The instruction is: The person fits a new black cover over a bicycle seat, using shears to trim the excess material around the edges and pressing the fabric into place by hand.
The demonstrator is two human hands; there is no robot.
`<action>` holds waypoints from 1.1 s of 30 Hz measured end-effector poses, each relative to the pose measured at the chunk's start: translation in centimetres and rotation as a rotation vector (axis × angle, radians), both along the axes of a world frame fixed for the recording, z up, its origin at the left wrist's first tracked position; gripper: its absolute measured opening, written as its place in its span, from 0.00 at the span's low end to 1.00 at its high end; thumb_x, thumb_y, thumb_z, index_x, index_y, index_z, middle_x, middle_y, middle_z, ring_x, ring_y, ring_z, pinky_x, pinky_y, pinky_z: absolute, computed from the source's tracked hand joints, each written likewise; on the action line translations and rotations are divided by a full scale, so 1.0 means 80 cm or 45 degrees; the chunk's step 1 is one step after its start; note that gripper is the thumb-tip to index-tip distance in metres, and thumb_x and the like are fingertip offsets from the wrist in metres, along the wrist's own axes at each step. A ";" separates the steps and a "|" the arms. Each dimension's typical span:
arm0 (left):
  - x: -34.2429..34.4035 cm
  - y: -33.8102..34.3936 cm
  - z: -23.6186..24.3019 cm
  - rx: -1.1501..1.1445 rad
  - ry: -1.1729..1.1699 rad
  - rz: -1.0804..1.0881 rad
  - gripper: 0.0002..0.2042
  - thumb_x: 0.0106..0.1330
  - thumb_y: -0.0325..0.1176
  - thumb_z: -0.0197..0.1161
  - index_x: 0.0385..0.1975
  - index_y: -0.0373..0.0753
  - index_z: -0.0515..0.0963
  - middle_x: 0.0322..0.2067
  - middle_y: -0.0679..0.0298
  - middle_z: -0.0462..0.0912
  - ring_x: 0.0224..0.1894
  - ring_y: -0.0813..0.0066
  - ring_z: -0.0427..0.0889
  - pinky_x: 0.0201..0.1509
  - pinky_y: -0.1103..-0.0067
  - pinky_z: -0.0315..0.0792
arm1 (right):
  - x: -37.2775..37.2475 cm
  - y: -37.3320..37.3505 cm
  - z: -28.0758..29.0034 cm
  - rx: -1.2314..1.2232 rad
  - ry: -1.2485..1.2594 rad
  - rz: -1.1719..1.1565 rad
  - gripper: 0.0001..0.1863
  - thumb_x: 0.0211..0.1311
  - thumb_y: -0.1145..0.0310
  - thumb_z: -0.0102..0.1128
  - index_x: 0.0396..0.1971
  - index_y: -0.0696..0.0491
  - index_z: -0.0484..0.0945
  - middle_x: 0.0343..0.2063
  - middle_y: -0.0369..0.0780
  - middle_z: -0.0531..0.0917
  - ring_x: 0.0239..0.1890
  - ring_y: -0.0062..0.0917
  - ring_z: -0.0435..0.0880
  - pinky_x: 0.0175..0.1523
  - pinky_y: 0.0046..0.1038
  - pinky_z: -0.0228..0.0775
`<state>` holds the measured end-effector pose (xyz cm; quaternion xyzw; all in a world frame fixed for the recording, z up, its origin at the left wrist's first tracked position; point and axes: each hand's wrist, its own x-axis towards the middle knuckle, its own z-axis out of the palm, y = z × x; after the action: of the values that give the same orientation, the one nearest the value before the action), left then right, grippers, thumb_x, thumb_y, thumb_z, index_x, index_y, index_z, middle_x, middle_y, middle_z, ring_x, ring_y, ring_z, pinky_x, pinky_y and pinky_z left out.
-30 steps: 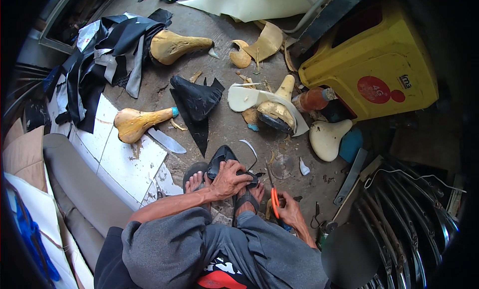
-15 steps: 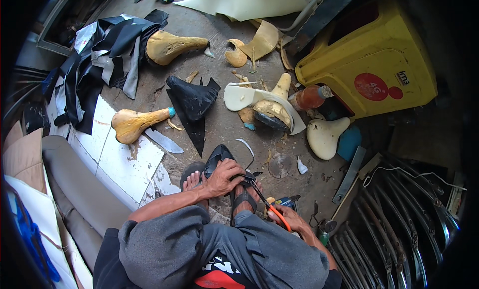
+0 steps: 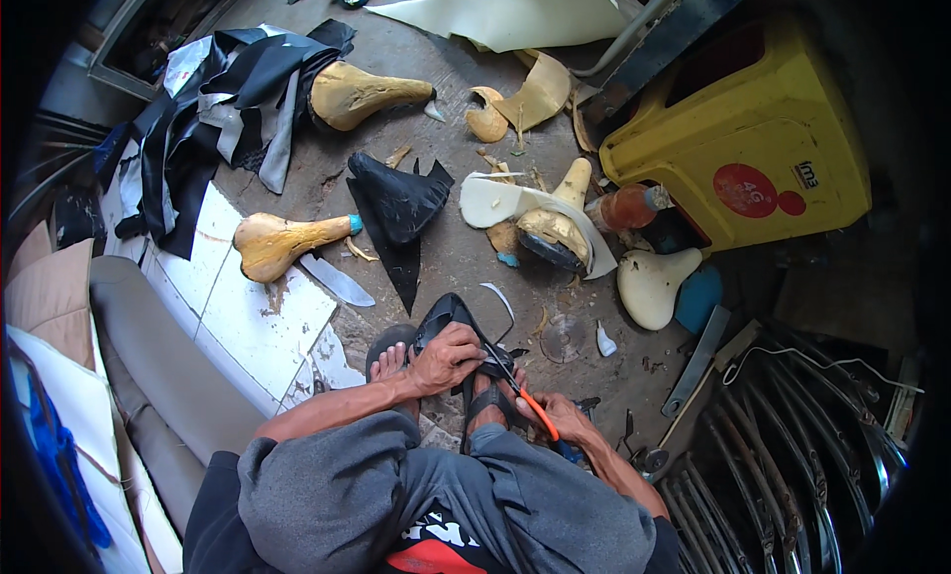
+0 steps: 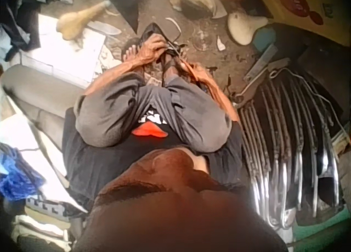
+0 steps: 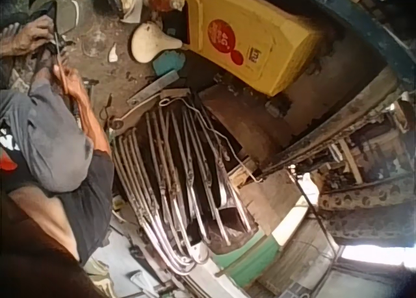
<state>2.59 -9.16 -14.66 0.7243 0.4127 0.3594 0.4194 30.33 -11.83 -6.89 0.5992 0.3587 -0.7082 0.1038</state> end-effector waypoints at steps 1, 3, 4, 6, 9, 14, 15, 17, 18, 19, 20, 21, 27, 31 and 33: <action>-0.001 -0.002 -0.001 -0.012 -0.009 0.008 0.11 0.51 0.23 0.72 0.35 0.36 0.84 0.37 0.59 0.79 0.46 0.60 0.79 0.50 0.71 0.74 | -0.002 0.002 0.003 -0.001 0.003 0.005 0.31 0.60 0.39 0.65 0.36 0.58 0.80 0.16 0.32 0.74 0.18 0.15 0.73 0.22 0.21 0.61; -0.004 -0.004 -0.003 -0.024 -0.017 0.019 0.11 0.51 0.23 0.72 0.35 0.36 0.84 0.37 0.59 0.80 0.47 0.60 0.79 0.50 0.71 0.74 | -0.004 0.004 0.012 0.033 0.061 -0.054 0.29 0.62 0.41 0.65 0.34 0.58 0.80 0.15 0.32 0.74 0.17 0.14 0.72 0.21 0.21 0.60; -0.004 -0.004 -0.003 -0.035 -0.023 0.024 0.11 0.51 0.23 0.72 0.35 0.36 0.84 0.37 0.59 0.80 0.47 0.60 0.79 0.50 0.71 0.74 | -0.006 0.005 0.015 0.034 0.062 -0.052 0.29 0.62 0.41 0.65 0.34 0.58 0.80 0.15 0.32 0.74 0.17 0.14 0.72 0.21 0.21 0.60; -0.006 -0.005 -0.003 -0.046 -0.029 0.030 0.11 0.51 0.23 0.71 0.35 0.36 0.84 0.37 0.59 0.81 0.47 0.60 0.79 0.50 0.71 0.75 | -0.010 0.010 0.018 0.003 0.037 -0.016 0.27 0.64 0.43 0.64 0.35 0.58 0.80 0.15 0.31 0.74 0.15 0.15 0.71 0.20 0.21 0.60; -0.003 -0.005 -0.001 -0.075 -0.081 0.020 0.10 0.51 0.22 0.71 0.34 0.36 0.84 0.35 0.59 0.81 0.46 0.60 0.80 0.49 0.71 0.75 | -0.005 0.002 -0.005 -0.071 0.095 -0.162 0.27 0.64 0.43 0.64 0.34 0.57 0.79 0.16 0.30 0.73 0.15 0.15 0.71 0.20 0.20 0.61; -0.010 -0.008 -0.001 -0.155 -0.067 0.036 0.10 0.52 0.24 0.72 0.35 0.37 0.85 0.35 0.60 0.83 0.45 0.63 0.81 0.50 0.72 0.75 | -0.005 0.005 0.002 -0.161 0.188 -0.195 0.26 0.64 0.43 0.63 0.31 0.55 0.77 0.17 0.31 0.73 0.16 0.15 0.72 0.22 0.19 0.64; -0.009 -0.009 -0.001 -0.155 -0.065 0.039 0.10 0.52 0.24 0.72 0.35 0.37 0.85 0.35 0.60 0.83 0.45 0.63 0.81 0.50 0.72 0.75 | -0.002 0.005 0.004 -0.209 0.196 -0.188 0.26 0.65 0.43 0.63 0.30 0.55 0.77 0.18 0.31 0.74 0.17 0.15 0.72 0.23 0.19 0.65; -0.006 -0.015 -0.002 -0.140 -0.141 0.034 0.10 0.52 0.23 0.71 0.35 0.37 0.85 0.35 0.60 0.82 0.44 0.63 0.81 0.49 0.73 0.75 | -0.002 0.004 0.004 -0.207 0.155 -0.160 0.25 0.66 0.44 0.62 0.30 0.55 0.77 0.18 0.31 0.74 0.17 0.15 0.73 0.23 0.18 0.65; -0.009 -0.015 -0.005 -0.153 -0.123 0.041 0.10 0.53 0.23 0.71 0.35 0.37 0.85 0.35 0.60 0.83 0.43 0.63 0.82 0.49 0.73 0.75 | -0.002 0.003 0.004 -0.204 0.112 -0.131 0.25 0.66 0.44 0.61 0.29 0.54 0.77 0.18 0.32 0.75 0.18 0.15 0.73 0.24 0.18 0.65; -0.008 -0.014 -0.003 -0.153 -0.125 0.041 0.10 0.53 0.23 0.71 0.35 0.37 0.85 0.35 0.60 0.83 0.43 0.63 0.82 0.49 0.73 0.75 | 0.000 0.003 0.003 -0.203 0.111 -0.131 0.25 0.66 0.44 0.61 0.29 0.54 0.77 0.18 0.32 0.75 0.18 0.15 0.73 0.24 0.18 0.65; -0.007 -0.012 -0.001 -0.172 -0.118 0.043 0.09 0.53 0.23 0.71 0.35 0.37 0.86 0.34 0.60 0.83 0.43 0.63 0.82 0.49 0.73 0.75 | 0.003 0.001 0.001 -0.230 0.167 -0.145 0.25 0.67 0.43 0.60 0.31 0.55 0.78 0.19 0.32 0.75 0.19 0.15 0.73 0.24 0.18 0.65; -0.005 -0.010 0.001 -0.190 -0.111 0.045 0.09 0.53 0.24 0.71 0.35 0.37 0.86 0.34 0.60 0.83 0.42 0.63 0.82 0.49 0.73 0.75 | 0.006 0.000 0.000 -0.257 0.223 -0.159 0.26 0.67 0.42 0.59 0.33 0.55 0.79 0.20 0.32 0.76 0.21 0.16 0.74 0.25 0.18 0.66; -0.012 -0.012 -0.002 -0.219 -0.127 0.042 0.10 0.53 0.24 0.71 0.35 0.37 0.86 0.34 0.60 0.84 0.43 0.64 0.83 0.50 0.73 0.75 | 0.009 -0.007 0.008 -0.292 0.223 -0.226 0.25 0.68 0.44 0.59 0.38 0.56 0.79 0.21 0.32 0.76 0.21 0.16 0.74 0.25 0.18 0.65; -0.010 -0.011 -0.004 -0.242 -0.146 0.041 0.10 0.53 0.25 0.72 0.36 0.37 0.86 0.34 0.61 0.85 0.43 0.65 0.83 0.49 0.73 0.76 | -0.004 -0.006 -0.006 -0.298 0.234 -0.292 0.23 0.69 0.46 0.59 0.35 0.56 0.79 0.20 0.32 0.76 0.22 0.16 0.74 0.26 0.18 0.65; -0.015 -0.012 -0.005 -0.255 -0.129 0.050 0.10 0.53 0.26 0.72 0.36 0.37 0.86 0.34 0.61 0.86 0.43 0.65 0.83 0.49 0.73 0.76 | -0.010 -0.009 -0.014 -0.248 0.249 -0.286 0.23 0.68 0.46 0.61 0.33 0.55 0.79 0.20 0.32 0.76 0.21 0.16 0.74 0.25 0.19 0.65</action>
<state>1.38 -10.09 -15.06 0.6514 0.4390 0.3605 0.5030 29.53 -12.57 -8.04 0.5507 0.2275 -0.8017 0.0462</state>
